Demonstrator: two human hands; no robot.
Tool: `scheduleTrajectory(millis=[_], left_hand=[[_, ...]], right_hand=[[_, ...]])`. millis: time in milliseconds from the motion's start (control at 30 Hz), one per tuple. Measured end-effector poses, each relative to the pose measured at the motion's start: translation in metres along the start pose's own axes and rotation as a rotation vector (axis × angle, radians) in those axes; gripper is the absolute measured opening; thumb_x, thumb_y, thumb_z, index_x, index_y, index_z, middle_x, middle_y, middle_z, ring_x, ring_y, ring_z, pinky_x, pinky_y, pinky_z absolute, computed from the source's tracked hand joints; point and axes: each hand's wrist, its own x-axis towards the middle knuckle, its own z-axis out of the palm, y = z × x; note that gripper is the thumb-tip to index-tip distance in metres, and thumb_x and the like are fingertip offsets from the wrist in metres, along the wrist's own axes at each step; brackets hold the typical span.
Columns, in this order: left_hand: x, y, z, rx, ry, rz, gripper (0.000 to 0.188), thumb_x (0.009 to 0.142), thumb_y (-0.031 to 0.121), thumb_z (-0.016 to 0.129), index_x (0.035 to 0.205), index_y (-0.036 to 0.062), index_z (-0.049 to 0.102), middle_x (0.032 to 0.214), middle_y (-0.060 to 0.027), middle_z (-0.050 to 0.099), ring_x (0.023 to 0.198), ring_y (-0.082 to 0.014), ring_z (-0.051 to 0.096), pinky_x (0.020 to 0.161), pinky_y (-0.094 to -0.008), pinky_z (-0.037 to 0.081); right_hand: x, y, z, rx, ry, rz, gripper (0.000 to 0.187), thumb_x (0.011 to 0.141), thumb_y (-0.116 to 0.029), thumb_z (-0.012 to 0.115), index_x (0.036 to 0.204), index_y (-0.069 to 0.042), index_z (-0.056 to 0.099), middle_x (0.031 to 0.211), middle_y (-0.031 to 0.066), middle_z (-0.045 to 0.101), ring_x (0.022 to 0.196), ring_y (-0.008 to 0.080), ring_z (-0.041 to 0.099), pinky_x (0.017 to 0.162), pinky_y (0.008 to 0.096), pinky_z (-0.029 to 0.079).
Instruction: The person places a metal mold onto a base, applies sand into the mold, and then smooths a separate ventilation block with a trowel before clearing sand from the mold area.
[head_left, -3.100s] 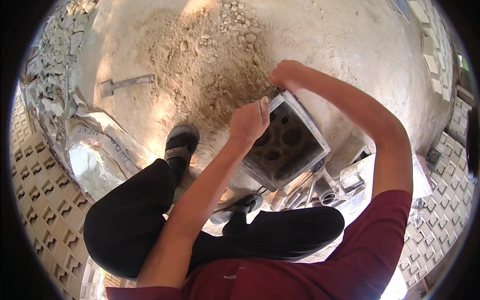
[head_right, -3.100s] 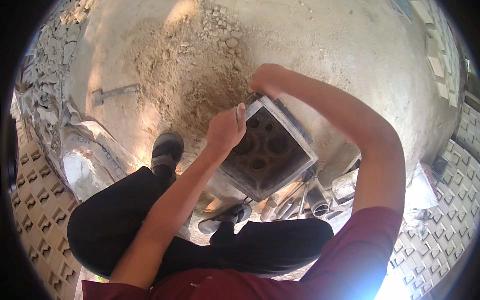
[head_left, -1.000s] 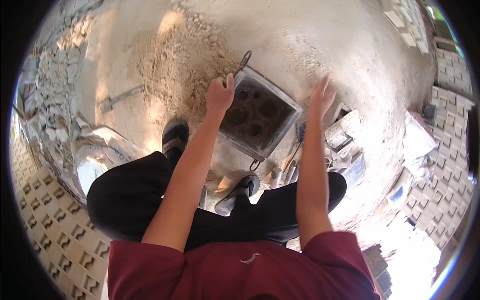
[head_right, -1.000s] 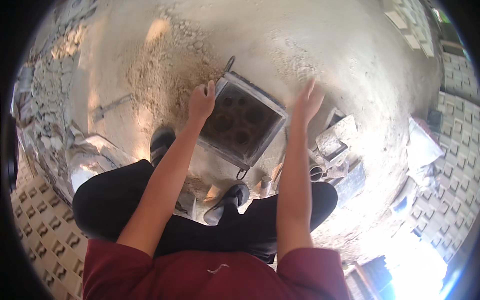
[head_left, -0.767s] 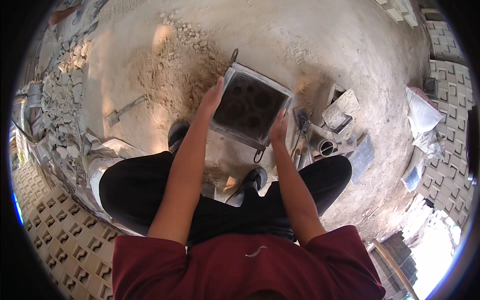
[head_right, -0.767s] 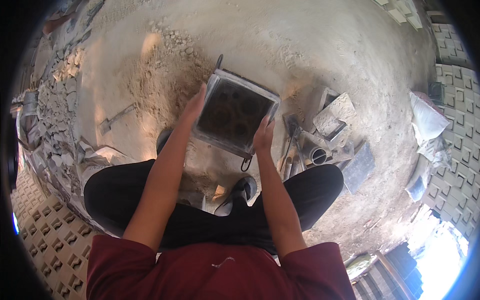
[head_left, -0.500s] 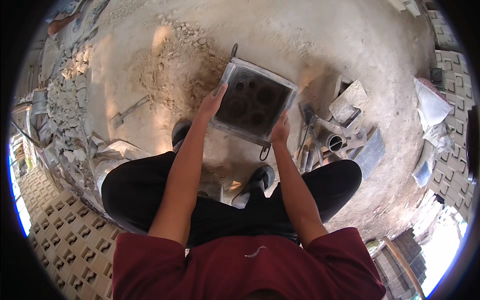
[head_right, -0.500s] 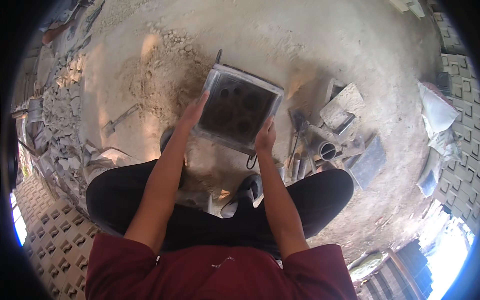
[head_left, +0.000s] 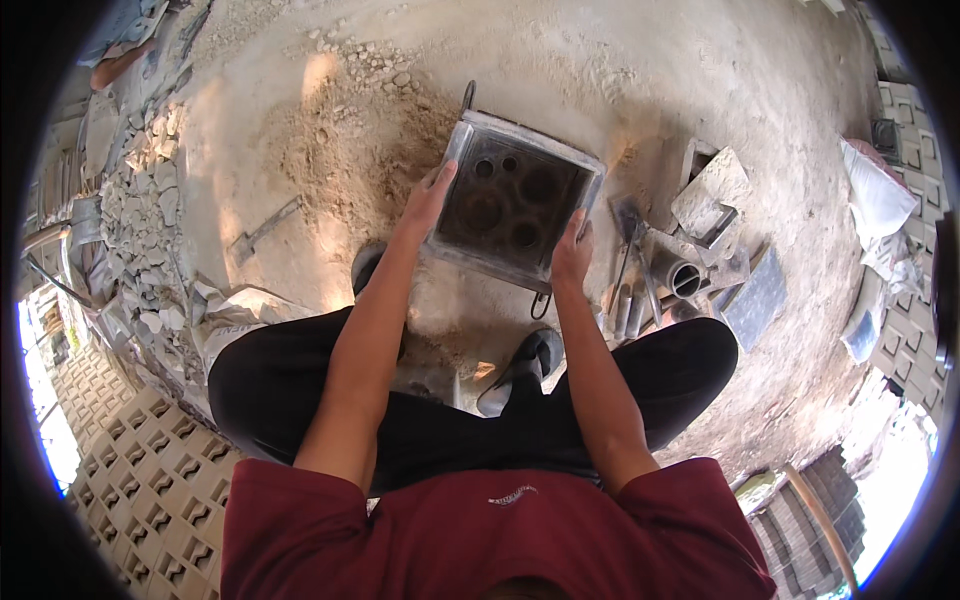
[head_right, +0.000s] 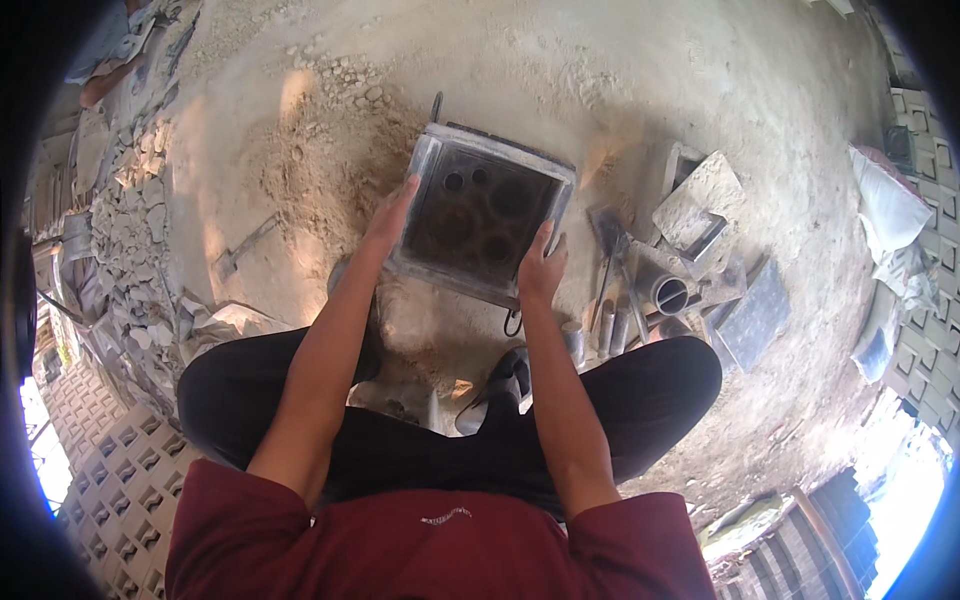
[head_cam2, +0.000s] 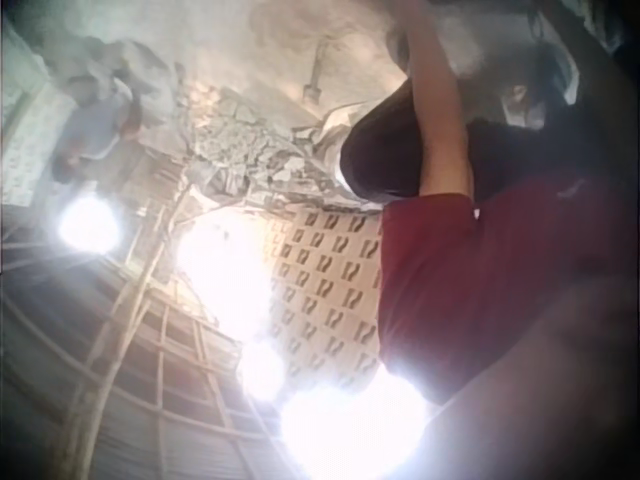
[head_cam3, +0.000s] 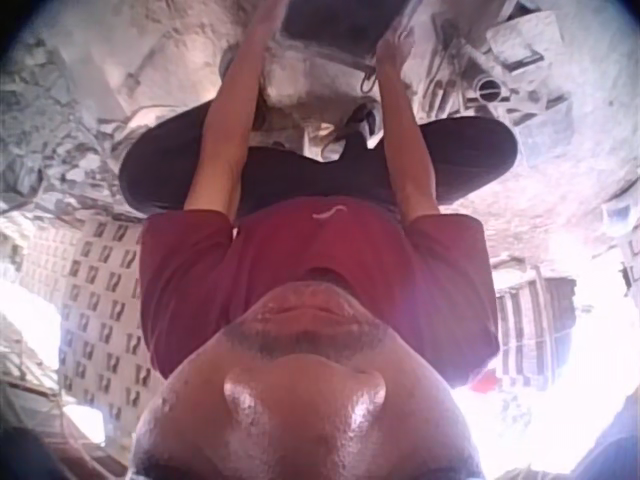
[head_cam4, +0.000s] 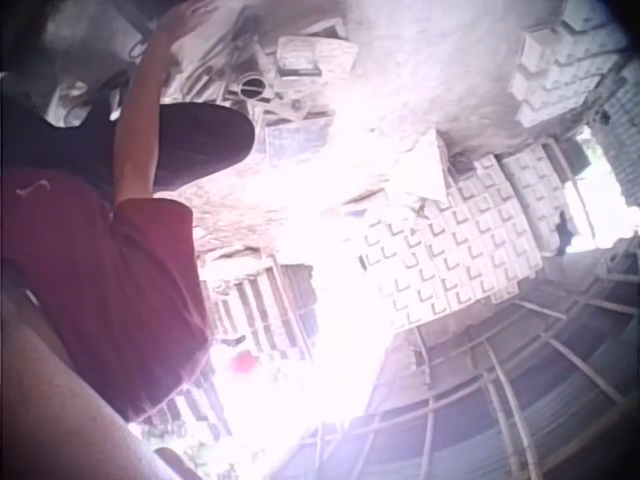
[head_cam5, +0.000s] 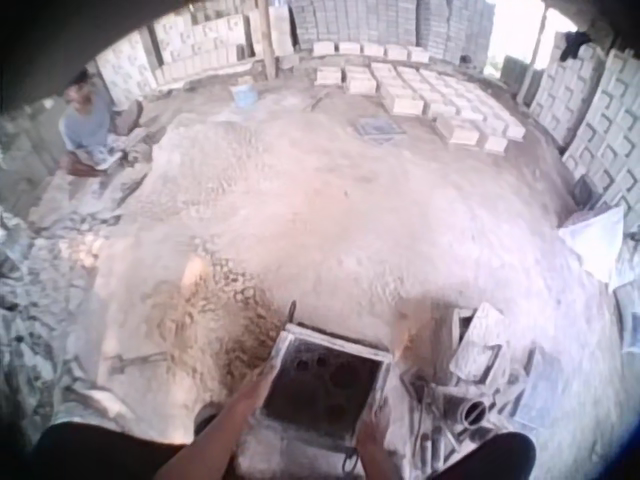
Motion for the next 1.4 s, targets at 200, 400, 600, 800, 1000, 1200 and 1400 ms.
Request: scheduleTrajectory(millis=[200, 400, 600, 800, 1000, 1200, 1400], left_hand=[[0.006, -0.013, -0.009, -0.041, 0.033, -0.064, 0.087, 0.082, 0.067, 0.055, 0.137, 0.0001, 0.046, 0.130, -0.0219, 0.053, 0.124, -0.0319, 0.049, 0.103, -0.0373, 0.035], [0.020, 0.005, 0.007, 0.053, 0.031, -0.086, 0.097, 0.075, 0.075, 0.057, 0.134, -0.0009, 0.046, 0.128, -0.0246, 0.053, 0.122, -0.0334, 0.049, 0.102, -0.0398, 0.036], [0.032, -0.001, 0.009, 0.136, 0.050, -0.136, 0.103, 0.074, 0.079, 0.051, 0.140, -0.0006, 0.041, 0.136, -0.0280, 0.047, 0.132, -0.0357, 0.041, 0.107, -0.0401, 0.031], [0.029, -0.008, 0.004, 0.051, -0.146, -0.086, 0.098, 0.083, 0.077, 0.039, 0.141, -0.0024, 0.039, 0.146, -0.0245, 0.035, 0.138, -0.0335, 0.032, 0.111, -0.0384, 0.024], [0.009, -0.010, 0.008, -0.125, -0.179, -0.104, 0.098, 0.084, 0.078, 0.036, 0.145, 0.0007, 0.031, 0.151, -0.0213, 0.027, 0.142, -0.0311, 0.022, 0.114, -0.0374, 0.018], [-0.011, -0.006, 0.000, 0.020, -0.175, -0.290, 0.103, 0.081, 0.079, 0.040, 0.146, -0.0002, 0.028, 0.152, -0.0203, 0.026, 0.142, -0.0313, 0.022, 0.114, -0.0392, 0.017], [-0.012, 0.002, 0.003, -0.032, -0.111, -0.331, 0.106, 0.079, 0.080, 0.042, 0.146, -0.0005, 0.028, 0.152, -0.0208, 0.026, 0.142, -0.0306, 0.023, 0.114, -0.0377, 0.019]], right_hand=[[-0.005, -0.010, -0.002, 0.216, -0.141, 0.022, 0.069, 0.098, -0.053, 0.038, 0.127, 0.009, 0.049, 0.119, 0.0185, 0.057, 0.112, 0.0243, 0.052, 0.098, 0.0336, 0.038], [0.013, -0.021, -0.008, 0.389, -0.143, 0.034, 0.071, 0.098, -0.055, 0.036, 0.127, 0.009, 0.049, 0.121, 0.0172, 0.057, 0.113, 0.0238, 0.052, 0.098, 0.0343, 0.038], [0.018, -0.027, -0.010, 0.128, -0.092, 0.124, 0.085, 0.094, -0.065, 0.033, 0.123, 0.013, 0.051, 0.111, 0.0213, 0.060, 0.106, 0.0266, 0.056, 0.094, 0.0355, 0.040], [0.015, -0.030, -0.014, -0.005, -0.103, 0.189, 0.098, 0.088, -0.075, 0.030, 0.113, 0.016, 0.057, 0.096, 0.0232, 0.063, 0.097, 0.0281, 0.059, 0.088, 0.0371, 0.042], [0.010, -0.036, -0.022, -0.027, -0.288, 0.286, 0.094, 0.091, -0.072, 0.024, 0.126, 0.012, 0.048, 0.117, 0.0241, 0.056, 0.114, 0.0312, 0.051, 0.098, 0.0371, 0.036], [0.007, -0.031, -0.018, 0.128, -0.255, 0.248, 0.092, 0.091, -0.072, 0.022, 0.137, 0.006, 0.035, 0.135, 0.0212, 0.041, 0.128, 0.0305, 0.037, 0.106, 0.0377, 0.027], [0.006, -0.040, -0.021, 0.279, -0.287, 0.287, 0.092, 0.090, -0.073, 0.020, 0.148, -0.001, 0.022, 0.153, 0.0183, 0.026, 0.142, 0.0299, 0.023, 0.114, 0.0382, 0.017]])
